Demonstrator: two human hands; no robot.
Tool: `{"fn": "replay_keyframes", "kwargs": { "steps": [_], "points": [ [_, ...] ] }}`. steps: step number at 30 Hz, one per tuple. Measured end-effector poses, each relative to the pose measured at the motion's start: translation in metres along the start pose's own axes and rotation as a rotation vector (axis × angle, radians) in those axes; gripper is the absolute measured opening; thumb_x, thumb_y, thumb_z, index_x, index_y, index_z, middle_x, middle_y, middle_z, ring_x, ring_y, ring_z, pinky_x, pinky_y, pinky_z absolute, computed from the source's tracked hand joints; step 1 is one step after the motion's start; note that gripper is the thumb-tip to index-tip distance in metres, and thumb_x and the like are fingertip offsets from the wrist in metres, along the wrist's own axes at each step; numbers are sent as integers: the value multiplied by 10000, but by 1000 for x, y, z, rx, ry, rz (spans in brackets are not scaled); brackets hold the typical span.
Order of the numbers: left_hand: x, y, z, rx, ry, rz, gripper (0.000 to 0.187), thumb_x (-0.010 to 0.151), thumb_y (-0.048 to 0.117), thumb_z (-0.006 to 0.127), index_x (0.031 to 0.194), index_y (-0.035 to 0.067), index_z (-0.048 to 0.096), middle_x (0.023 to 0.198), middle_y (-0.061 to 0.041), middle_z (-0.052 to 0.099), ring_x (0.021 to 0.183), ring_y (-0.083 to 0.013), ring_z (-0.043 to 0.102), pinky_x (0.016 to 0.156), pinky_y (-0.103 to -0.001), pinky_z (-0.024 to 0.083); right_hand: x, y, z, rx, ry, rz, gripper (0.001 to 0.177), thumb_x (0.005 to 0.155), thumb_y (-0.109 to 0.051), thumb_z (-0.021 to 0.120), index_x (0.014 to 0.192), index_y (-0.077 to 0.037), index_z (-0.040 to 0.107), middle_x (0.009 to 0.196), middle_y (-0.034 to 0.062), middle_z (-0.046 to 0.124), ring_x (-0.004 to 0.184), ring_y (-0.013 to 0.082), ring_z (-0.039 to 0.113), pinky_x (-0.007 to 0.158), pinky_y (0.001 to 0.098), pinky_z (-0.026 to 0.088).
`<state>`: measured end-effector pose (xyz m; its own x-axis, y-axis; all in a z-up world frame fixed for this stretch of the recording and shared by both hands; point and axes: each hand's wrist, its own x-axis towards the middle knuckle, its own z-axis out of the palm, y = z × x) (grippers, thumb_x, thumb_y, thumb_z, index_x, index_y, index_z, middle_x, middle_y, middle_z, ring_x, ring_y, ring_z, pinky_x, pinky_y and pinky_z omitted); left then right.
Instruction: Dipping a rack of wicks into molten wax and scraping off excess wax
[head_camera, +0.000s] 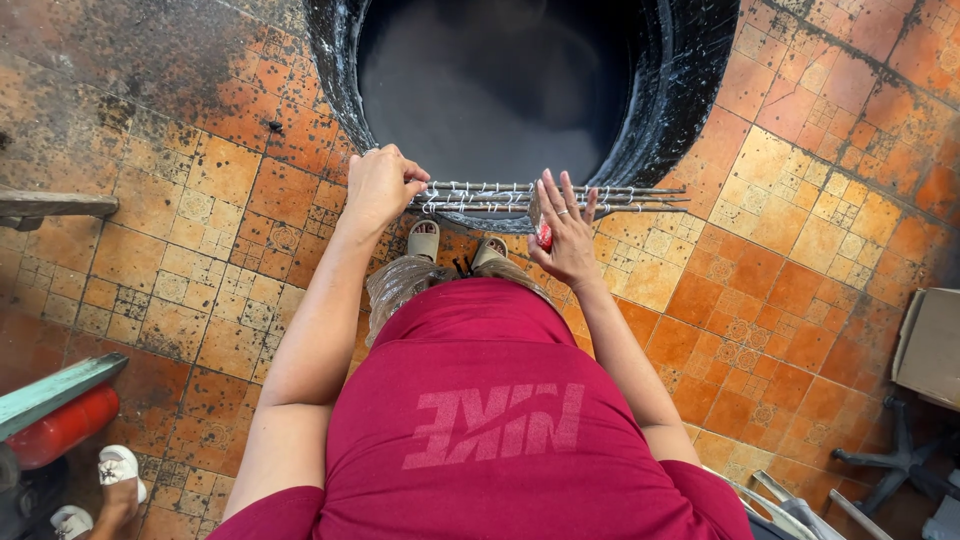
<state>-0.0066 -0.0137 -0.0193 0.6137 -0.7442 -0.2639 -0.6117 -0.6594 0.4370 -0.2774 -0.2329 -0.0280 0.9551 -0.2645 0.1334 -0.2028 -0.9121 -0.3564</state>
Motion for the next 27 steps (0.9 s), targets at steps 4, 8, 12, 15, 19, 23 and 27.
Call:
{"fn": "replay_keyframes", "kwargs": {
  "steps": [4,8,12,15,19,23,27],
  "points": [
    [0,10,-6,-15,-4,15,113,847,345,839,957,342,812,899,3,639,965,-265,659,868,-455,419,0,0,2,1,7,12,938,769,-449,546,1638,-164,339,1725,17,250,1596,228,149,1229,508,-157],
    [11,17,7,9,6,51,52,849,360,829,893,342,808,903,-6,653,966,-277,663,852,-456,426,-1,-1,3,10,11,14,933,771,-444,544,1638,-164,342,1722,20,260,1596,229,158,1229,510,-156],
    [15,24,-5,20,-58,37,64,847,383,832,906,378,809,896,-2,701,976,-290,692,839,-460,464,-1,-2,4,5,19,21,932,763,-432,547,1634,-164,354,1717,24,275,1594,232,168,1229,515,-154],
    [15,10,-16,68,-97,17,110,827,372,845,931,376,810,908,10,708,992,-294,692,841,-467,456,-1,-4,4,9,28,30,920,768,-424,562,1632,-177,363,1719,8,272,1595,218,161,1229,506,-159],
    [21,12,-5,121,-141,12,71,816,411,831,880,414,800,906,18,722,1016,-290,697,869,-467,472,2,-4,2,11,26,25,925,762,-414,569,1630,-167,367,1716,10,280,1594,220,166,1230,506,-157],
    [24,19,4,33,-153,22,68,825,415,825,886,394,804,910,8,718,1014,-296,693,871,-457,467,0,-5,2,-14,20,35,917,766,-413,567,1628,-170,369,1714,12,289,1594,222,174,1230,510,-155],
    [23,24,-4,-42,-144,35,105,826,382,834,926,372,806,908,20,701,1005,-281,681,882,-453,457,1,-7,1,-6,10,43,918,759,-394,583,1624,-169,375,1713,14,287,1594,225,173,1232,514,-142]
  ]
}}
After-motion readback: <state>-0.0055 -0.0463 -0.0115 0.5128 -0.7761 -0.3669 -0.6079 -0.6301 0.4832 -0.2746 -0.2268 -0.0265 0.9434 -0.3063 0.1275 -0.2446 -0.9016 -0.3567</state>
